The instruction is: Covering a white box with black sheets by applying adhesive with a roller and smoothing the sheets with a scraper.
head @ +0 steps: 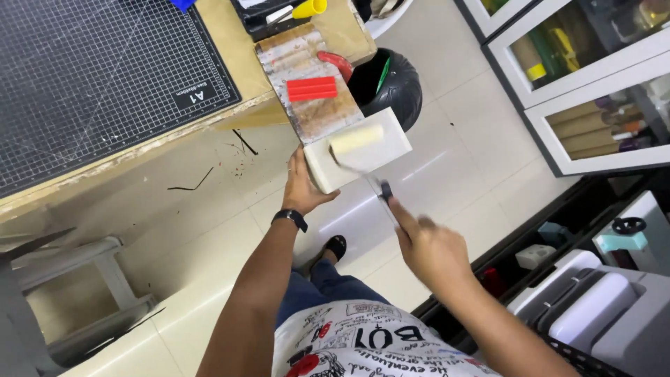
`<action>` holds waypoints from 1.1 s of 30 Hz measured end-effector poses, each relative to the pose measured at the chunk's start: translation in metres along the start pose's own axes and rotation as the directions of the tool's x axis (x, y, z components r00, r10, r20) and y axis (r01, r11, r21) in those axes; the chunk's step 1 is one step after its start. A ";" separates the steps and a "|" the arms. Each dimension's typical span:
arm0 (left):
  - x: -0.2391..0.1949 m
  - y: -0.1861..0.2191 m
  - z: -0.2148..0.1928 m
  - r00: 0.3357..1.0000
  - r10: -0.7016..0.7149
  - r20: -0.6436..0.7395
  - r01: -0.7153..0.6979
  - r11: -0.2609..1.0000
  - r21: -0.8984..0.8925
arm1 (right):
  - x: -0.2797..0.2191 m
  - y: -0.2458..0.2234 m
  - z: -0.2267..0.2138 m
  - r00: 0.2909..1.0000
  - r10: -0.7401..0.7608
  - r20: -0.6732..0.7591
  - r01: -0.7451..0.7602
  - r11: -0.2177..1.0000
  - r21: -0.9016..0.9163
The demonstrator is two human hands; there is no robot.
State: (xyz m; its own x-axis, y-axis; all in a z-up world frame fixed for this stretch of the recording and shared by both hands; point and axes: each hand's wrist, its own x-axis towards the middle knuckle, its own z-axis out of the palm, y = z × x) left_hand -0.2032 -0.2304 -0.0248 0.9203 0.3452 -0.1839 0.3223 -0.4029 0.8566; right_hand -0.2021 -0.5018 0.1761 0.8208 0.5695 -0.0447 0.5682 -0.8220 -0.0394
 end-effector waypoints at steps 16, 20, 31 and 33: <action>0.006 -0.015 0.005 0.995 0.086 -0.059 -0.091 0.993 -0.080 | -0.042 -0.031 -0.013 0.991 -0.102 0.082 0.111 0.988 -0.109; 0.003 -0.003 0.000 0.999 0.022 -0.030 -0.024 0.998 -0.050 | -0.002 -0.041 0.025 0.996 -0.085 -0.010 0.084 0.994 -0.075; 0.006 -0.006 0.000 0.998 0.045 -0.043 -0.048 0.997 -0.063 | -0.006 -0.053 0.009 0.996 -0.069 0.055 0.075 0.990 -0.116; 0.003 -0.008 0.003 1.000 0.014 -0.027 -0.015 1.000 -0.027 | -0.016 -0.053 0.005 0.998 -0.062 0.030 0.065 0.993 -0.098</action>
State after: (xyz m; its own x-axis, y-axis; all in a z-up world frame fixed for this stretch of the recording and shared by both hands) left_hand -0.2019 -0.2286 -0.0338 0.9185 0.3624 -0.1582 0.3020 -0.3848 0.8722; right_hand -0.2453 -0.4676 0.1734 0.7818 0.6194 -0.0724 0.6232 -0.7801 0.0557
